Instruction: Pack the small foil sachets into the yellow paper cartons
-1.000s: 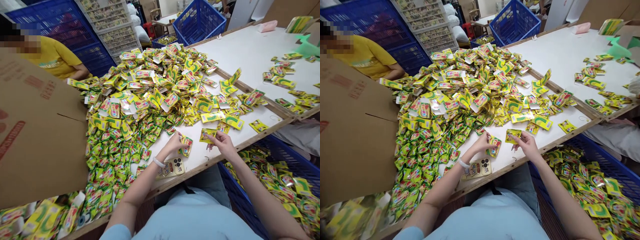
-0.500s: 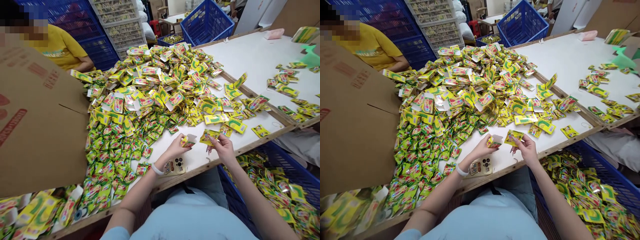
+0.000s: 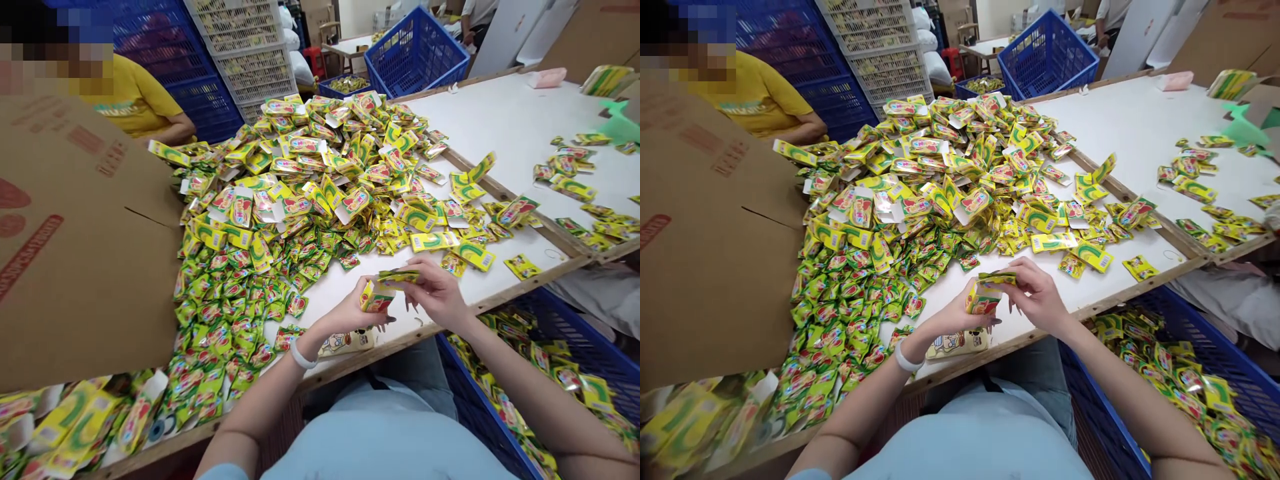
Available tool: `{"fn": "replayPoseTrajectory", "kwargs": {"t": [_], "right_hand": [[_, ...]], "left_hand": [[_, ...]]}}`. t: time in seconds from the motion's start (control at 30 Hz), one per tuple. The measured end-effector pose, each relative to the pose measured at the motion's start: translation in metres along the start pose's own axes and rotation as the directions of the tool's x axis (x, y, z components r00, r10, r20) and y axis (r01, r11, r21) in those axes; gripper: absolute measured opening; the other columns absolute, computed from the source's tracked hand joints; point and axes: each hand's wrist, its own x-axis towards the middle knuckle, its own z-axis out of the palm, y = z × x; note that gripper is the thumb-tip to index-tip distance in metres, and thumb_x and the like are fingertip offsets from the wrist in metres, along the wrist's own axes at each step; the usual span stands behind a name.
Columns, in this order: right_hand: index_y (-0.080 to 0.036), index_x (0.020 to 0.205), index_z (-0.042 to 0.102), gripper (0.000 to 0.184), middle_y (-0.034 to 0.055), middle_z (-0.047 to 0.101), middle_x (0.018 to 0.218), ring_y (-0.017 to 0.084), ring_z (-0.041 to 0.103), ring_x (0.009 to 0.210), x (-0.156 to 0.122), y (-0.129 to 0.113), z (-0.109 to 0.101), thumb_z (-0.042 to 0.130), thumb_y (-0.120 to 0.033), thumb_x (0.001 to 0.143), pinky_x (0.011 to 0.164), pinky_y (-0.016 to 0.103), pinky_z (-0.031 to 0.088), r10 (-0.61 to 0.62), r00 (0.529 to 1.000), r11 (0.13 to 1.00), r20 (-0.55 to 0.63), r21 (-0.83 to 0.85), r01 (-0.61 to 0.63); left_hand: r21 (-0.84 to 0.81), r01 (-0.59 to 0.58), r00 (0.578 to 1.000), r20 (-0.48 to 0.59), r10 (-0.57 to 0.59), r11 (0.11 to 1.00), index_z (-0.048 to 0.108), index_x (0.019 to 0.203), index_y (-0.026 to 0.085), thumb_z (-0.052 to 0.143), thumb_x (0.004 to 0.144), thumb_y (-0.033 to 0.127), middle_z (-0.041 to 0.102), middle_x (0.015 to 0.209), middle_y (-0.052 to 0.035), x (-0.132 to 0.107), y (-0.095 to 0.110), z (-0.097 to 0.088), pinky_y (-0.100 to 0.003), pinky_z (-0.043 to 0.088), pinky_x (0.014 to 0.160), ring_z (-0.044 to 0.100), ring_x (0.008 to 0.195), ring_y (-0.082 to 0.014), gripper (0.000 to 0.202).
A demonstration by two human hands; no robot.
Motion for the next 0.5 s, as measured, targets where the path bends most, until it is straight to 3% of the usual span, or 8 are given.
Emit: {"fn": "replayPoseTrajectory", "kwargs": {"t": [0.17,0.3,0.43,0.5], "right_hand": [[-0.022,0.100,0.071,0.016,0.0027,0.054,0.088,0.011,0.056,0.064,0.004,-0.001,-0.003,0.058,-0.030,0.094,0.051,0.021,0.051,0.100,0.962,0.967,0.256,-0.253,-0.033],[-0.018,0.092,0.071,0.017,0.0039,0.056,0.083,0.015,0.059,0.076,0.012,-0.020,-0.001,0.054,-0.017,0.093,0.072,0.028,0.052,0.122,0.898,0.880,0.424,-0.464,0.100],[-0.018,0.108,0.063,0.017,0.0049,0.064,0.093,0.015,0.063,0.080,0.021,-0.038,0.005,0.058,-0.020,0.092,0.071,0.025,0.053,0.126,0.893,0.893,0.431,-0.441,0.086],[-0.018,0.101,0.064,0.012,0.0041,0.066,0.091,0.013,0.064,0.077,0.025,-0.037,0.006,0.059,-0.026,0.092,0.069,0.024,0.053,0.066,0.911,0.892,0.406,-0.433,0.129]], "left_hand": [[0.133,-0.020,1.000,0.021,0.018,0.991,0.026,0.122,0.021,0.076,0.074,0.027,0.054,0.078,0.0060,-0.007,0.008,0.004,-0.024,0.041,0.060,0.052,0.067,-0.0118,0.070],[0.239,-0.009,1.000,0.006,0.008,0.971,0.025,0.131,0.022,0.068,0.079,0.026,0.055,0.079,0.0051,-0.008,0.007,0.006,-0.025,0.039,0.062,0.051,0.067,-0.0119,0.067],[0.127,-0.019,0.999,-0.032,0.023,0.992,0.027,0.132,0.026,0.069,0.078,0.033,0.057,0.086,0.0027,-0.006,-0.001,-0.004,-0.028,0.045,0.069,0.055,0.074,-0.0145,0.069],[0.119,-0.028,0.999,-0.014,0.030,0.992,0.032,0.132,0.030,0.073,0.074,0.039,0.057,0.084,0.0021,-0.001,-0.008,-0.014,-0.031,0.048,0.071,0.058,0.077,-0.0178,0.071]]}}
